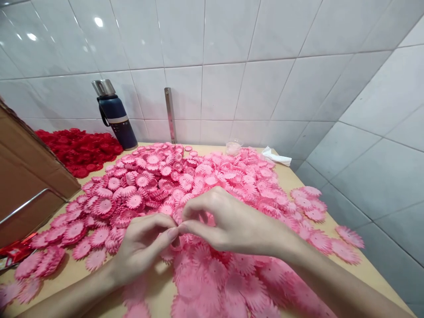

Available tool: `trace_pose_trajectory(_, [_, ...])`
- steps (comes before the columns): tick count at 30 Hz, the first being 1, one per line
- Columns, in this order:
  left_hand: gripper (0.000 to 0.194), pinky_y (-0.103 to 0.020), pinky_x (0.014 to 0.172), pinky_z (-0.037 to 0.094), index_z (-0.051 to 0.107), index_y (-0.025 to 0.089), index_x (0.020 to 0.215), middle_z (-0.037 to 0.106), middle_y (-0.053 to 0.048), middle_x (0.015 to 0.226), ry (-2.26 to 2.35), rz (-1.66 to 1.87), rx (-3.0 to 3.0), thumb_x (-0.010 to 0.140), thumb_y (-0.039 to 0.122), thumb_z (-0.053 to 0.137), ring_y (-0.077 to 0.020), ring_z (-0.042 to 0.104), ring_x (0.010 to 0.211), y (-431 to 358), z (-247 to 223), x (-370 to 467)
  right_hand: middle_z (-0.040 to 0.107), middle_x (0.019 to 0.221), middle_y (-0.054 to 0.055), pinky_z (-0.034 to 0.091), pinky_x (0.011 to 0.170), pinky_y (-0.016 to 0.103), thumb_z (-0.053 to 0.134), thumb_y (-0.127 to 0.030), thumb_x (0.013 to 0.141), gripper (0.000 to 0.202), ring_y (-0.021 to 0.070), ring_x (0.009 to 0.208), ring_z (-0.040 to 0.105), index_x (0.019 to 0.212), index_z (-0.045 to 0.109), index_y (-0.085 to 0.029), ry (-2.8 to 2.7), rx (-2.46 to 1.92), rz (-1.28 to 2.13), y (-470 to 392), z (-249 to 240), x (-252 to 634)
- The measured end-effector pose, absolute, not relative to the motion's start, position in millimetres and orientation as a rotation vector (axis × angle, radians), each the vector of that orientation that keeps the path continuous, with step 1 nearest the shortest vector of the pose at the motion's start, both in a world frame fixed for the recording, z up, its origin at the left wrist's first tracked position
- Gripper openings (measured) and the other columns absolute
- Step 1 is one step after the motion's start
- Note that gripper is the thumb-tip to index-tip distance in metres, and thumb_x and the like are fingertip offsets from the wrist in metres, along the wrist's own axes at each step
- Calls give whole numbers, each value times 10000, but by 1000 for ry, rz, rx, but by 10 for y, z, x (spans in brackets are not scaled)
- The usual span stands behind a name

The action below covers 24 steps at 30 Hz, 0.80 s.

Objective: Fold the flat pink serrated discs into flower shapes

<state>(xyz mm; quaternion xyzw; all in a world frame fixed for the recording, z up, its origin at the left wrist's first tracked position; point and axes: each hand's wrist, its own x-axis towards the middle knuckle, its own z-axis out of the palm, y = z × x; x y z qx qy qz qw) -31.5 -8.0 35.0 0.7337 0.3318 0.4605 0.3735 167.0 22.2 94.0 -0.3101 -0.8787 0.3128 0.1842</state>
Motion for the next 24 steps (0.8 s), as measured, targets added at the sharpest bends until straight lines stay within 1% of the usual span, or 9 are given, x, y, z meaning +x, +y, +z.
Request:
trace_pose_trajectory(6, [149,-203,545,446,648,105,777,634,-28,639,828,1181,1828,873,174,557,-85,558,528,-104,354,-305,649,696,-23,426,594,195,549,-253,884,174,76,624,549,761,626,-158,-2474,-847,955,230,964,1665])
trace_pose_trajectory(11, [136,-204,564,449,634,107,788,628,-29,651,818,1164,1825,874,172,551,-88,558,550,-118,345,-299,676,726,-12,442,612,196,581,-203,840,107,86,645,576,768,646,-158,-2463,-853,928,197,953,1644])
trace_pose_trajectory(15, [140,-199,559,444,632,113,807,618,-22,660,824,1139,1802,885,186,541,-85,552,556,-124,333,-300,663,688,-3,442,589,201,548,-171,832,128,89,612,567,744,638,-149,-2481,-855,878,190,944,1654])
trace_pose_trajectory(20, [146,-205,549,445,617,114,828,620,-30,676,817,1116,1750,896,208,528,-96,559,572,-125,314,-305,670,713,10,453,607,222,539,-210,847,145,106,634,578,750,631,-154,-2499,-851,918,192,965,1648])
trace_pose_trajectory(24, [165,-210,553,448,618,114,840,621,-34,684,822,1104,1733,904,230,520,-102,564,581,-123,307,-307,642,675,-4,433,586,230,510,-139,826,146,103,607,551,725,613,-163,-2538,-862,866,178,967,1653])
